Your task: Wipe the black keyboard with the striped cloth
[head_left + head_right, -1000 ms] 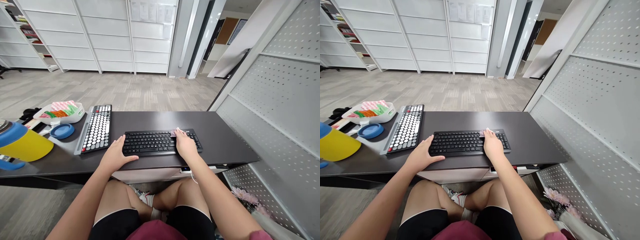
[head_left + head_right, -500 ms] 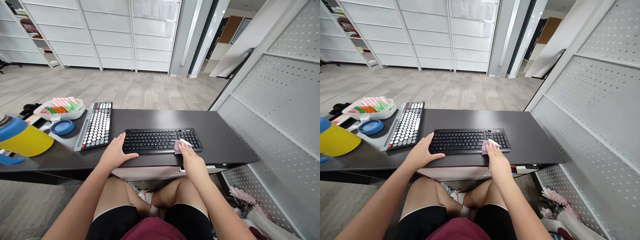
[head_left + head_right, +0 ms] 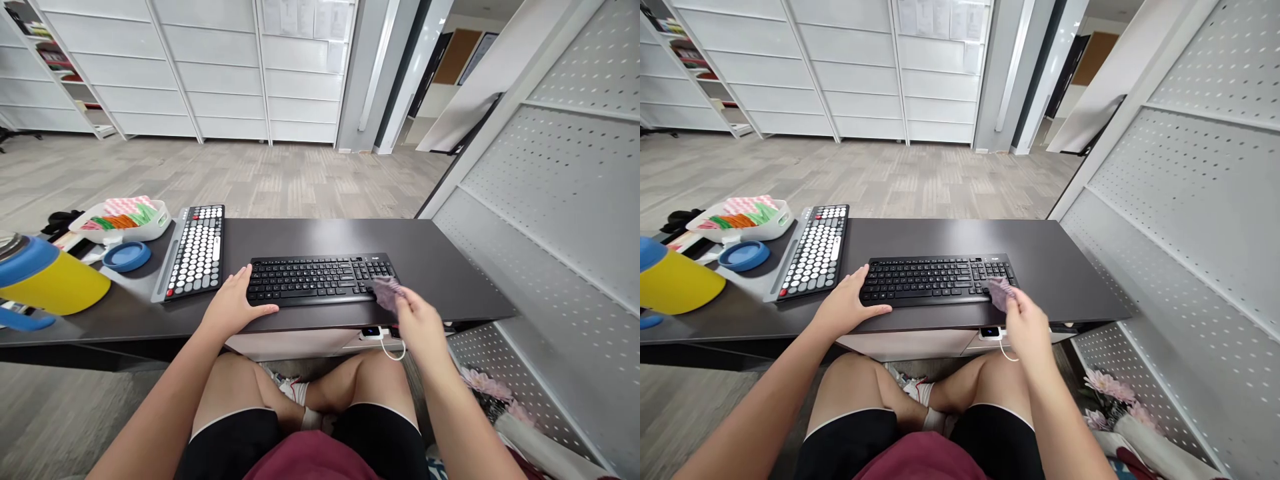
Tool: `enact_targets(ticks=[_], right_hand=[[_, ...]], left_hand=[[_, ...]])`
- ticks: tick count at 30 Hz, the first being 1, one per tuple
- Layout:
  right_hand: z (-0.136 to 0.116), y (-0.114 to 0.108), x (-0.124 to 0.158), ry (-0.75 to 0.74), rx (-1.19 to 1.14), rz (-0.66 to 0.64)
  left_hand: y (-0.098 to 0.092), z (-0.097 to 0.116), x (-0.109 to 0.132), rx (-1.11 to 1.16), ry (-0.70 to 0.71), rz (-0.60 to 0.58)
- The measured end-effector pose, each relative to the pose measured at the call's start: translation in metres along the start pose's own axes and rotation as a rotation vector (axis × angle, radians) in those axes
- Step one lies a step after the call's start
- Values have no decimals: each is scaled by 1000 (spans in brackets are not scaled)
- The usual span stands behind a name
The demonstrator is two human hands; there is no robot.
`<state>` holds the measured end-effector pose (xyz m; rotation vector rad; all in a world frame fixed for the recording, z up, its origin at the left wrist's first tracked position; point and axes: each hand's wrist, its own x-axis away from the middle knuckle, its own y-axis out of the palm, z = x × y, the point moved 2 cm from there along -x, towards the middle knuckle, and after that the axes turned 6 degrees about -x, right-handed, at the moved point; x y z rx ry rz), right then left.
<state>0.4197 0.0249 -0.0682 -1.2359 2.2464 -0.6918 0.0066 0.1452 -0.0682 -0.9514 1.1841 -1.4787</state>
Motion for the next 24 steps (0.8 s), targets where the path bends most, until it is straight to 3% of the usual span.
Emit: enact_targets(ticks=[3,5,8,10,13,15,24], right_hand=[[-9,-17,-34,76,-35,183],[-26,-14,-54,27,105,204],[-53,18,-72,-82,407,11],[-65,48,-76,-166,463,-115],[-68,86,-70,-270,483,-192],[-63,100,-63,-310,499,-198],[-57,104,-17,-534,499,-256]], left_hand=[[0,-1,0,12,9,8],[0,-1,0,18,6,6],[0,-1,0,17,8,2],[0,-2,1,18,7,4],[0,-2,2,23,-4,2],[-1,-1,3,27,-6,-7],[0,-1,0,20,-5,5]])
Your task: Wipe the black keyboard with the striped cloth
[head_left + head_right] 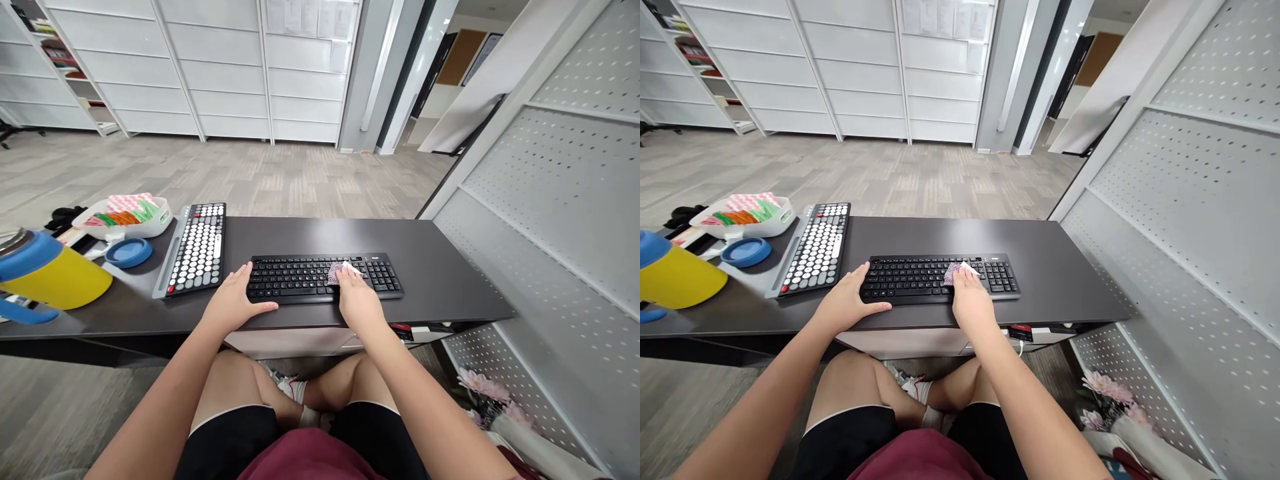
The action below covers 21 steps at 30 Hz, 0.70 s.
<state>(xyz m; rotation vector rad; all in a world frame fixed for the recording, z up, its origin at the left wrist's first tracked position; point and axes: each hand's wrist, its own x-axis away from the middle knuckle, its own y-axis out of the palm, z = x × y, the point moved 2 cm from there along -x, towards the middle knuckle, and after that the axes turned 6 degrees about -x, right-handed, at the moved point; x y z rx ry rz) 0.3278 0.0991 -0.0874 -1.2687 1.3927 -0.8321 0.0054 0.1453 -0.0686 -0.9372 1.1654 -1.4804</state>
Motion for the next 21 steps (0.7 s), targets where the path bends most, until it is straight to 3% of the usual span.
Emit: enact_targets(ticks=[14,18,21], right_hand=[[-21,11,70,-40,-48,131],[-14,-6,83,-76,-288,49],[7,-28,79,57,-549,6]], left_hand=[[-1,1,2,12,-6,-13],[1,-2,2,23,9,-7],[2,-4,3,27,-2,-11]])
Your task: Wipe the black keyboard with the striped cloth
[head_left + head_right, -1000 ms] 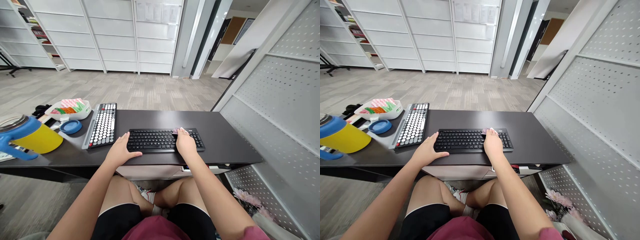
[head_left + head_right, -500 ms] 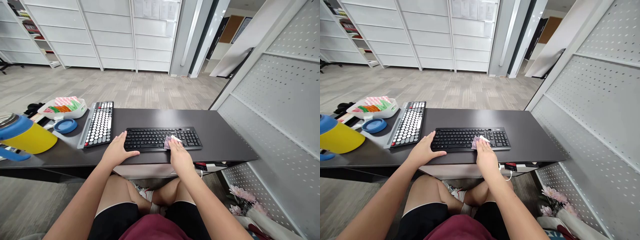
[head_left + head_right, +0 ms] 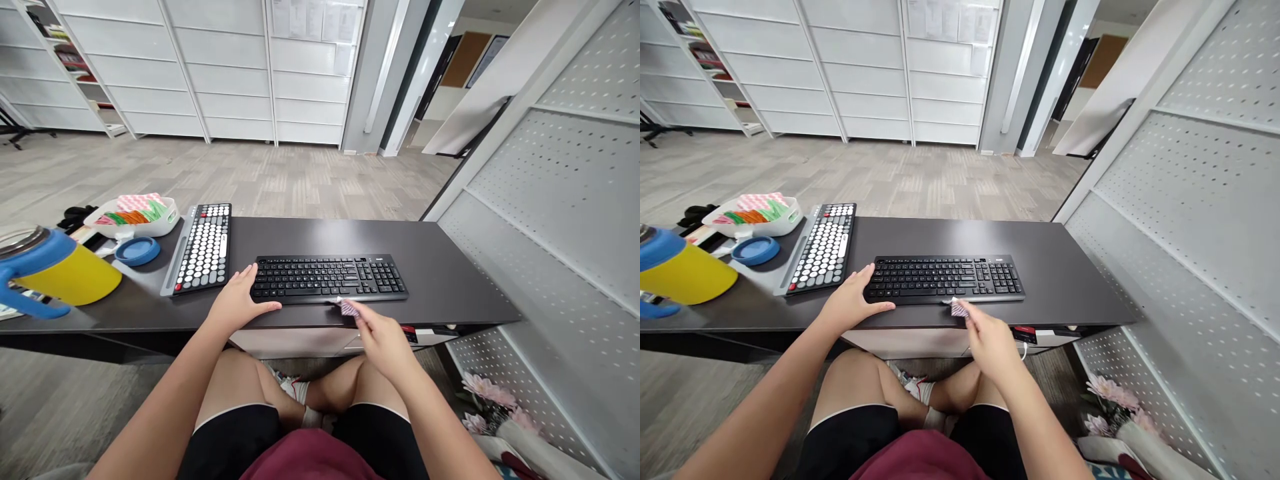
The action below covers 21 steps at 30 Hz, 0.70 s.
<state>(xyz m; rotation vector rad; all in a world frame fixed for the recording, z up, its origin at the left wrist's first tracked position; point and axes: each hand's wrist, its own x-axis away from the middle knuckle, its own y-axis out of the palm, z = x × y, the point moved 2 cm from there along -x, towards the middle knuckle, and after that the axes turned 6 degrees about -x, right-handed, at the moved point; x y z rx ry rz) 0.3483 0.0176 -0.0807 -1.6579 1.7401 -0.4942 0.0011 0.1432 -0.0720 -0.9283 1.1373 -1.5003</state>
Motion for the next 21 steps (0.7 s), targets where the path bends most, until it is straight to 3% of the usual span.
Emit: enact_targets(ticks=[3,5,7,9,12,15,21], right_hand=[[12,-36,-17,241,-157,197],[17,-58,-33,308,-154,329],[18,-74,-52,325,-36,410],[16,-77,-71,363,184,407],[8,-54,-96,386,432,265],[-2,-13,-111,264,450,121],[-27,46,-102,102,454,0]], left_hand=[[1,-1,0,-4,4,3],[0,-2,-1,-3,22,5],[0,-2,-1,0,30,-8],[-2,-2,-1,3,29,-24],[-5,-1,0,9,26,-34],[-8,0,0,20,12,-49],[-9,5,4,31,-1,-58]])
